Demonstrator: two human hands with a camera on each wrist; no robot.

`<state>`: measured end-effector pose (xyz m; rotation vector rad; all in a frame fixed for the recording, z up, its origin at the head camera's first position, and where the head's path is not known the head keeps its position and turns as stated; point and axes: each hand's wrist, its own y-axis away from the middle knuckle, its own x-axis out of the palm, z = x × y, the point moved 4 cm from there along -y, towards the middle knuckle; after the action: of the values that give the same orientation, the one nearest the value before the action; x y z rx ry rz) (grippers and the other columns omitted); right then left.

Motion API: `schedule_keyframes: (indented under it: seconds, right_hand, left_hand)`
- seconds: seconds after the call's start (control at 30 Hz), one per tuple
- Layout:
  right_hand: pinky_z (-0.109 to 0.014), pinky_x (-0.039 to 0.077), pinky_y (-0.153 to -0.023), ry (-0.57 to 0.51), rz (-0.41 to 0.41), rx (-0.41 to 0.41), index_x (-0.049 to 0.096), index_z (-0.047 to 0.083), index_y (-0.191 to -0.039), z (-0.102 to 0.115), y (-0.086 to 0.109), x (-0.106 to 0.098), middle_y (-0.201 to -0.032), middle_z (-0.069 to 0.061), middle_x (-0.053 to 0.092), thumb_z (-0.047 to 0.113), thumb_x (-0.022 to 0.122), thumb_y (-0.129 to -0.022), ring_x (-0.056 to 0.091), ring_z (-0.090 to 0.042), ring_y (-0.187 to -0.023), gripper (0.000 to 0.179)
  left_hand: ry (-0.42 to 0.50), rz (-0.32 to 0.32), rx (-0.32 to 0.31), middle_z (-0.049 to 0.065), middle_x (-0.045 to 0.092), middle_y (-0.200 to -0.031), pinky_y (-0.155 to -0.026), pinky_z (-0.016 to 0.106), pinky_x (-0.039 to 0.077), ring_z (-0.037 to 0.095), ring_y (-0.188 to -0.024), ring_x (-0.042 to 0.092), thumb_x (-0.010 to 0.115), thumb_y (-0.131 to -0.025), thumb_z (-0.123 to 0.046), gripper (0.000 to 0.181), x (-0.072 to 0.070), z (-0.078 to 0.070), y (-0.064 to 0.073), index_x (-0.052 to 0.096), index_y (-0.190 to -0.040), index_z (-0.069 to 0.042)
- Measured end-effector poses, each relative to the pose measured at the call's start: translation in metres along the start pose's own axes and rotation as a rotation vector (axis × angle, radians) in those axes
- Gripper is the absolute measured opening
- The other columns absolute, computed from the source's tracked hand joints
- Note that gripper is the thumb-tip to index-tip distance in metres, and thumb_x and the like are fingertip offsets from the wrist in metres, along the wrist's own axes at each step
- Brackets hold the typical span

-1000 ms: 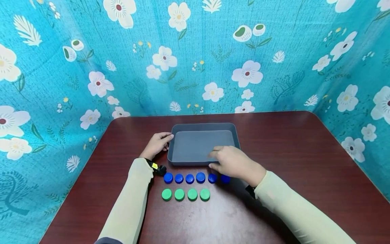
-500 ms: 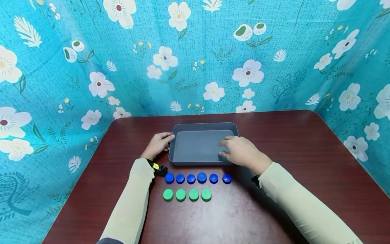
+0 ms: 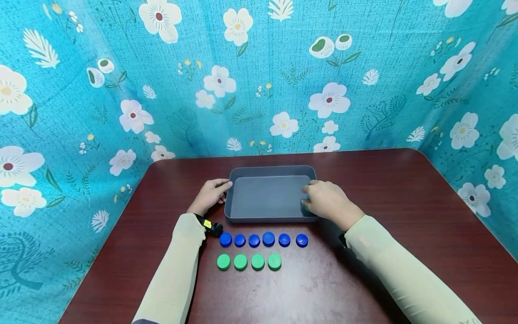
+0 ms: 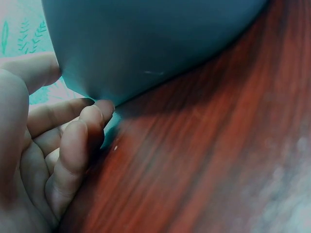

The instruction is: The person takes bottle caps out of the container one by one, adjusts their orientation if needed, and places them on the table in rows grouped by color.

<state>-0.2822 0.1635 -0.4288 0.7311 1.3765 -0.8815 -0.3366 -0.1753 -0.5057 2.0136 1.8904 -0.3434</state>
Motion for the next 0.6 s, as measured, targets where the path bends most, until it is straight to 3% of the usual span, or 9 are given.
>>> schedule_keyframes:
  seconds: [0.6]
  right_hand:
    - [-0.04,0.056,-0.061,-0.01,0.025,-0.014,0.075,0.005,-0.103,0.003,-0.007,0.018,-0.088,-0.01,0.066,0.017,0.079,-0.08,0.054,-0.016,-0.061,0.026]
  left_hand:
    - [0.001,-0.005,0.021,0.008,0.067,-0.093,-0.058,0.034,0.055,0.024,-0.063,0.061,0.065,-0.093,-0.042,0.045,0.0,0.001,-0.001,0.067,-0.125,-0.01]
